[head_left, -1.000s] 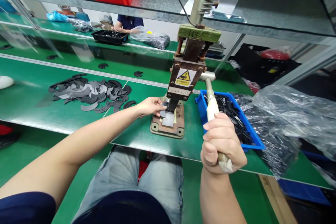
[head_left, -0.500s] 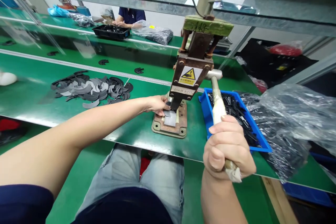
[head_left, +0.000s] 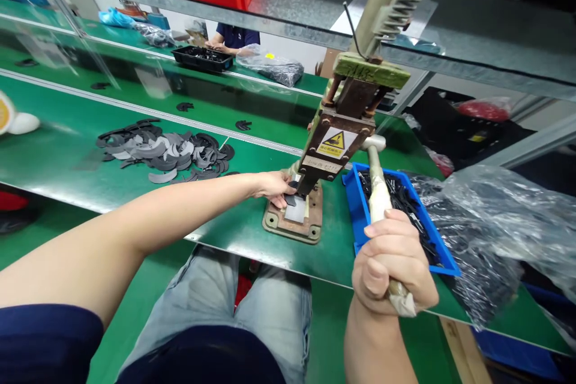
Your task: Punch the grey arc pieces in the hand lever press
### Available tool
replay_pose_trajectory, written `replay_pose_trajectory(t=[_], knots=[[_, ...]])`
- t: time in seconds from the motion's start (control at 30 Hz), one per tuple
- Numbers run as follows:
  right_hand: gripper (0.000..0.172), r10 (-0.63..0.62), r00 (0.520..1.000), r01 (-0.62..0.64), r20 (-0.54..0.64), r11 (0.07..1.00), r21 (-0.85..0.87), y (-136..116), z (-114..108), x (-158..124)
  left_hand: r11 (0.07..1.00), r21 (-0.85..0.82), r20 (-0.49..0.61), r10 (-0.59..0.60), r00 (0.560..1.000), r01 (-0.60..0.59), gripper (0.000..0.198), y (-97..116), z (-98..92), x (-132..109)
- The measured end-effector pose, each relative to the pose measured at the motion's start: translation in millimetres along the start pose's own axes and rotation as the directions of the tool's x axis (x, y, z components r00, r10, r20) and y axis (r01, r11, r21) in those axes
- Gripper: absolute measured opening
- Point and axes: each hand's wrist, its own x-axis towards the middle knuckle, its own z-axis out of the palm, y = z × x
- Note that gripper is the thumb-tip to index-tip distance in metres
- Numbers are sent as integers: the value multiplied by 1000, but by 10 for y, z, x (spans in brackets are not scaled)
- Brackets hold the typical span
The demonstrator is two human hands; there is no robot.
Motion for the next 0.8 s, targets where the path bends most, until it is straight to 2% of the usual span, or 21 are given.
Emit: replay_pose_trajectory(t=[0.17,0.3,0.47,0.57,0.63,0.67,0.73,0.77,0.8], knots=[[33,-1,1000,1,-26,1000,5,-1,26,-14,994,87,17,-62,998,61,29,116,-49,87],[35,-10,999,11,-49,1000,14,22,39,-30,997,49,66,-66,996,63,27,70,-75,102],[36,-25,999,25,-33,1000,1,29,29,-24,998,54,-5,41,999,-40,18,-1,22,-22],[36,-24,999,24,-23,1000,1,30,13,-13,983,38,44,177,983,-179,14,50,-1,-177],[35,-24,999,24,-35,1000,3,53,6,-9,967,59,80,242,967,-247,8,99,-160,-292],[35,-32,999,32,-37,999,4,75,6,-8,961,79,65,261,963,-265,7,112,-295,-348],[37,-76,995,78,-67,997,18,142,19,-8,943,156,-69,307,949,-293,19,87,-669,-467],[39,-109,989,113,-96,993,31,182,32,-10,930,219,-164,334,928,-296,24,41,-890,-534],[41,-143,981,150,-130,988,45,225,48,-12,904,315,-265,378,887,-291,26,-29,-1115,-608]])
